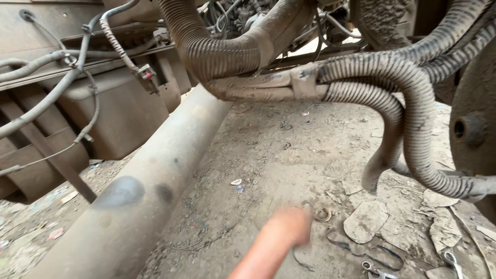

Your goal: The person works on a vehicle's undercarriage, using a flat metal tool to pry and remove a black hose clamp from a corrugated hose. They then reposition the hose and appear to prepare to reattach or secure it.

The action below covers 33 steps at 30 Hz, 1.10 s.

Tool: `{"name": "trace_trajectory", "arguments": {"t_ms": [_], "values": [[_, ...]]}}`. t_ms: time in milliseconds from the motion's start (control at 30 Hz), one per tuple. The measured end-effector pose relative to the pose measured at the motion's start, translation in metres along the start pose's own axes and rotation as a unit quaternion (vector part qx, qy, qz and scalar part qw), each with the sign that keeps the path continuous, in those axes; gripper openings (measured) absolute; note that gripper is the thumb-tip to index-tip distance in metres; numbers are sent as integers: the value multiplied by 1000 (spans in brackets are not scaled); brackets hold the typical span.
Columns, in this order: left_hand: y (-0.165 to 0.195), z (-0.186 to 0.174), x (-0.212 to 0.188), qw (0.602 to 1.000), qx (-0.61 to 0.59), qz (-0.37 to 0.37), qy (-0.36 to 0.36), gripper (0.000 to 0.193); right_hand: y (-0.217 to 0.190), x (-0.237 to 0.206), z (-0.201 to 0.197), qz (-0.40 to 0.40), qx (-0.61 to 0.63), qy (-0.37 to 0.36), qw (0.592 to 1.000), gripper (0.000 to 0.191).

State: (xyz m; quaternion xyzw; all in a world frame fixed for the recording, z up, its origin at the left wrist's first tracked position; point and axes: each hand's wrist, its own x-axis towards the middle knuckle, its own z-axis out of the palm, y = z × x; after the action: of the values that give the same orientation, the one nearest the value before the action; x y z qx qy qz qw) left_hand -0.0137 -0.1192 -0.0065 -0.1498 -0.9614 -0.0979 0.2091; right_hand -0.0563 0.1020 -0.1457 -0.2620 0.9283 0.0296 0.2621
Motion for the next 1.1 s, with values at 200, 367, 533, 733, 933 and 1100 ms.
{"name": "trace_trajectory", "arguments": {"t_ms": [200, 367, 533, 733, 933, 1100], "values": [[32, -4, 9, 820, -531, -180, 117, 54, 35, 0, 34, 25, 20, -16, 999, 37], [51, -70, 27, 592, -756, 78, 268, 48, 39, -1, 37, 18, 32, -7, 999, 38], [77, -112, 60, 485, -832, 183, 196, 42, 37, -9, 29, 17, 36, -16, 999, 40], [81, -122, 69, 501, -821, 198, 187, 31, 45, -9, 30, 25, 40, -20, 999, 41], [84, -124, 56, 544, -810, 67, 210, 25, 47, 2, 41, 27, 39, -24, 999, 43], [94, -119, 52, 635, -747, 151, 126, 42, 48, 12, 59, 24, 37, -20, 999, 44]]}}
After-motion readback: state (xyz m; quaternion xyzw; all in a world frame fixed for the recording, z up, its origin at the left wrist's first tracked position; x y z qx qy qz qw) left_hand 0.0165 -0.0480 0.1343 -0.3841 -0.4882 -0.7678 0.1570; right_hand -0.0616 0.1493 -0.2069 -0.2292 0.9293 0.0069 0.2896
